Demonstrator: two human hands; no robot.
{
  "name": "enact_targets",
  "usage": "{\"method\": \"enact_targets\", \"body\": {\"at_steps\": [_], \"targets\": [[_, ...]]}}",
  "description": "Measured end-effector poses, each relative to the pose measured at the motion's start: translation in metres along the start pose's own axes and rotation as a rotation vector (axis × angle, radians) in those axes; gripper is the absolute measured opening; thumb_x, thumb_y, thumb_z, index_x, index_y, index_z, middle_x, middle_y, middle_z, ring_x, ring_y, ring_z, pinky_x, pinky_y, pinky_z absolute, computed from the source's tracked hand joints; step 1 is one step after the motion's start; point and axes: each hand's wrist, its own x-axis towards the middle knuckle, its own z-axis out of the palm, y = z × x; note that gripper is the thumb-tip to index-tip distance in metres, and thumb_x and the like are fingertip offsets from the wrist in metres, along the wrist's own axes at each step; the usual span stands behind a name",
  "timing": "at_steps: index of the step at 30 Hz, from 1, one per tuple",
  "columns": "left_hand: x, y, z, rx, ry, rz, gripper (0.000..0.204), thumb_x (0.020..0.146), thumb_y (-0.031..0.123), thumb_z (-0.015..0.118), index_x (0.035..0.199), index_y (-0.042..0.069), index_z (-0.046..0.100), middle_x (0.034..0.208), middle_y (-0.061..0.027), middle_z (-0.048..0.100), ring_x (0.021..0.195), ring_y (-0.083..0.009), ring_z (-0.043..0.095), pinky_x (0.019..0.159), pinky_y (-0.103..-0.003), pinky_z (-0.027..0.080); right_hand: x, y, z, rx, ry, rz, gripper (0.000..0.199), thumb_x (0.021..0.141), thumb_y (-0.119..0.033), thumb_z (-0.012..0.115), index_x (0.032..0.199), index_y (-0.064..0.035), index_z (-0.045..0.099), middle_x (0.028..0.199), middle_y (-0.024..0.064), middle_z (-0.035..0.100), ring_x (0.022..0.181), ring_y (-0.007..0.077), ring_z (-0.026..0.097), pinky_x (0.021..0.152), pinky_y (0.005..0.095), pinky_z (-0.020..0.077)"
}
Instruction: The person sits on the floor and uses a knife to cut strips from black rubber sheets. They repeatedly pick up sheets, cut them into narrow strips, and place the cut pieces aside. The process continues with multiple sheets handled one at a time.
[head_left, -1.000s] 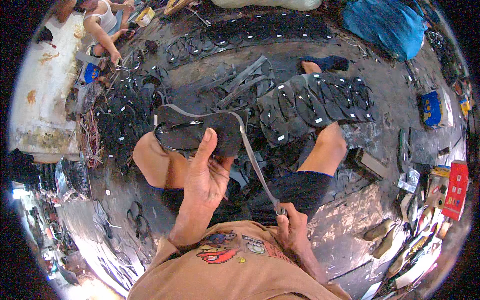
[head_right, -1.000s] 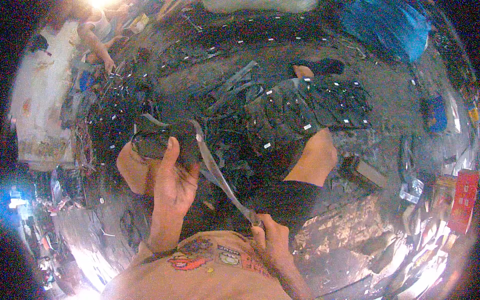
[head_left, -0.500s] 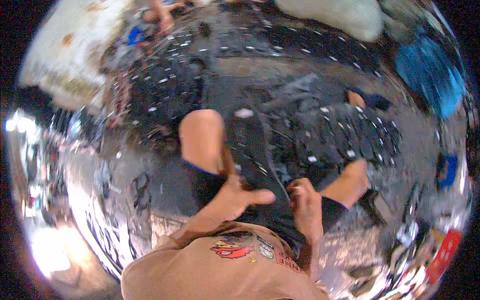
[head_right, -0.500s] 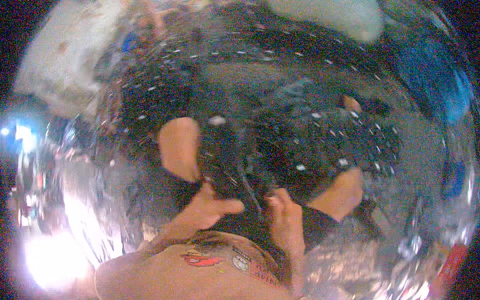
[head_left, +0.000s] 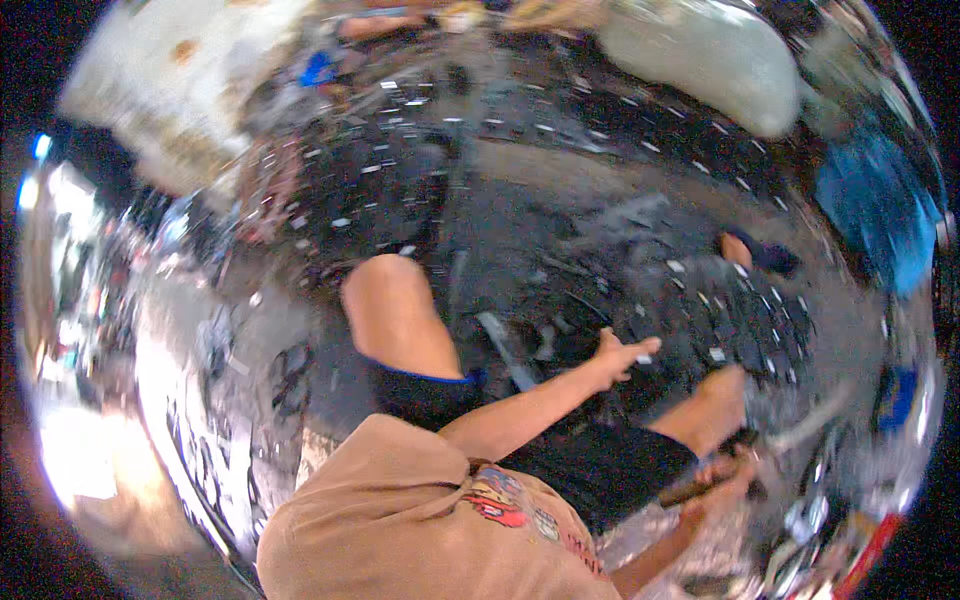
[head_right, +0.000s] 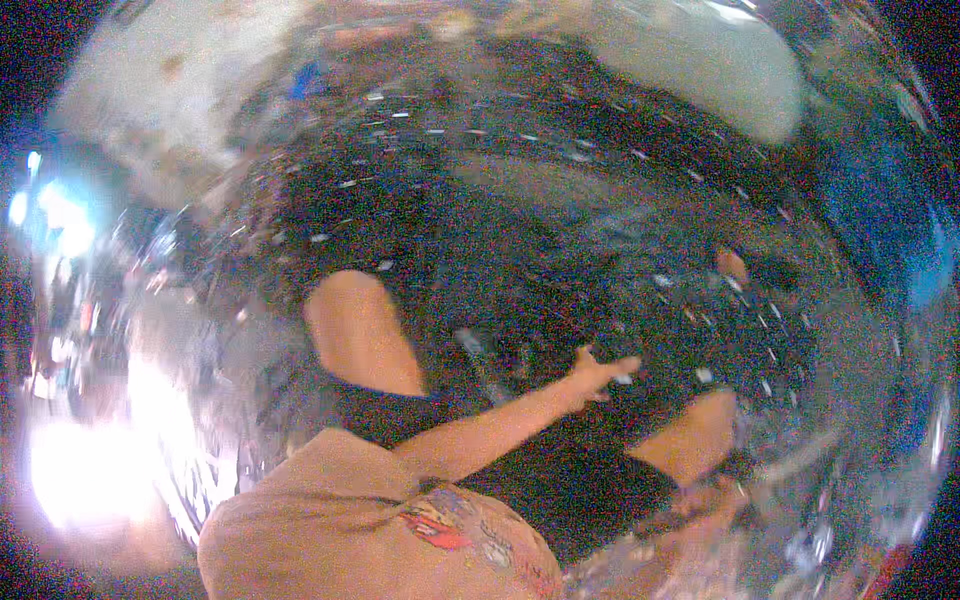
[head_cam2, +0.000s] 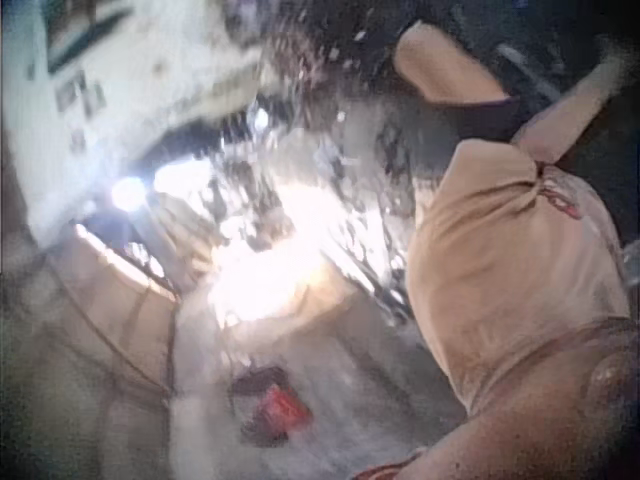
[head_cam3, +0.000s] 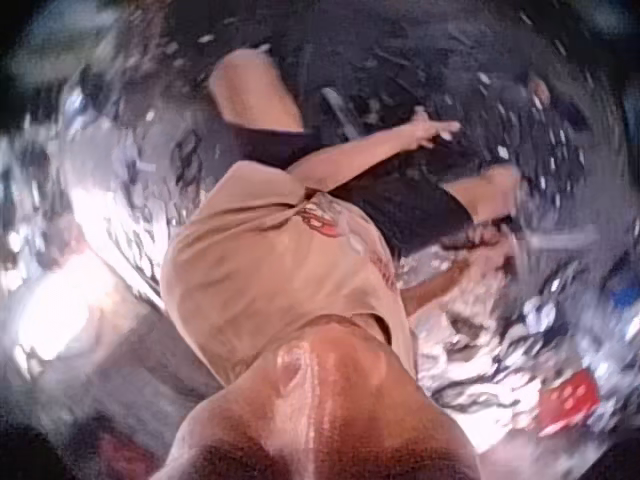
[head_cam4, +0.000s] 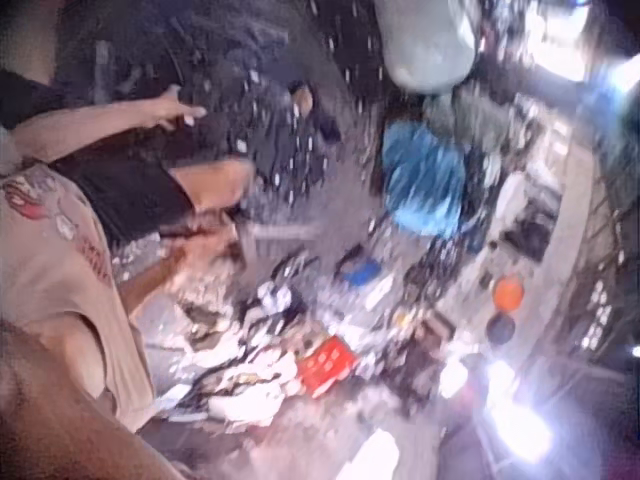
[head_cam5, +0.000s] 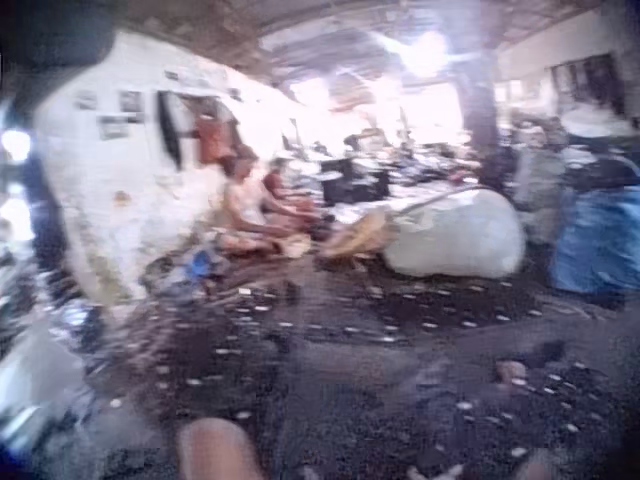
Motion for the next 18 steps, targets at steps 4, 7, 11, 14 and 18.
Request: {"method": "enact_targets", "body": {"at_steps": [4, 7, 11, 14, 18], "targets": [[-0.031, 0.037, 0.049, -0.014, -0.098, -0.06, 0.086, 0.069, 0.031, 0.098, 0.134, -0.001, 0.05, 0.125, -0.0189, 0.066, 0.114, -0.0286, 0.065, 0.081, -0.046, 0.06, 0.0, 0.014, -0.026, -0.078, 0.144, -0.047, 0.027, 0.104, -0.034, 0.06, 0.115, -0.0101, 0.061, 0.069, -0.0041, 0.044, 0.054, 0.008, 0.044, 0.049, 0.0244, 0.039], [0.006, 0.042, 0.043, 0.091, 0.154, 0.294, 0.085, 0.071, 0.032, 0.096, 0.131, -0.009, 0.051, 0.123, -0.0215, 0.067, 0.111, -0.0345, 0.066, 0.095, -0.046, 0.054, 0.001, 0.018, 0.012, -0.192, 0.026, -0.009, 0.026, 0.105, -0.023, 0.058, 0.126, -0.008, 0.058, 0.072, -0.0023, 0.048, 0.055, 0.0081, 0.046, 0.05, 0.0246, 0.0406], [-0.006, 0.1, 0.016, 0.307, 0.264, 0.501, 0.08, 0.074, 0.032, 0.094, 0.128, -0.009, 0.052, 0.115, -0.0216, 0.069, 0.098, -0.033, 0.069, 0.086, -0.043, 0.058, -0.024, 0.014, 0.065, -0.254, -0.207, -0.147, 0.028, 0.107, -0.02, 0.055, 0.131, -0.0047, 0.055, 0.073, -0.0016, 0.051, 0.057, 0.0073, 0.047, 0.051, 0.0242, 0.041], [-0.057, 0.155, -0.005, 0.169, 0.161, 0.243, 0.051, 0.081, 0.035, 0.089, 0.115, 0.008, 0.061, 0.097, -0.005, 0.07, 0.071, -0.0142, 0.065, 0.042, -0.027, 0.043, -0.029, 0.038, 0.074, -0.419, -0.44, -0.199, 0.019, 0.109, -0.024, 0.054, 0.114, -0.0055, 0.058, 0.073, -0.0029, 0.052, 0.06, 0.0074, 0.045, 0.054, 0.025, 0.0394], [-0.06, 0.163, -0.038, 0.096, -0.01, 0.14, 0.04, 0.087, 0.025, 0.086, 0.108, 0.006, 0.058, 0.081, -0.0045, 0.065, 0.048, -0.0102, 0.053, 0.034, -0.025, 0.036, -0.048, 0.051, 0.125, -0.642, -0.569, -0.048, 0.035, 0.106, -0.034, 0.058, 0.101, 0.0001, 0.055, 0.082, 0.0226, 0.069, 0.072, 0.0427, 0.068, 0.064, 0.0456, 0.0495]]}}
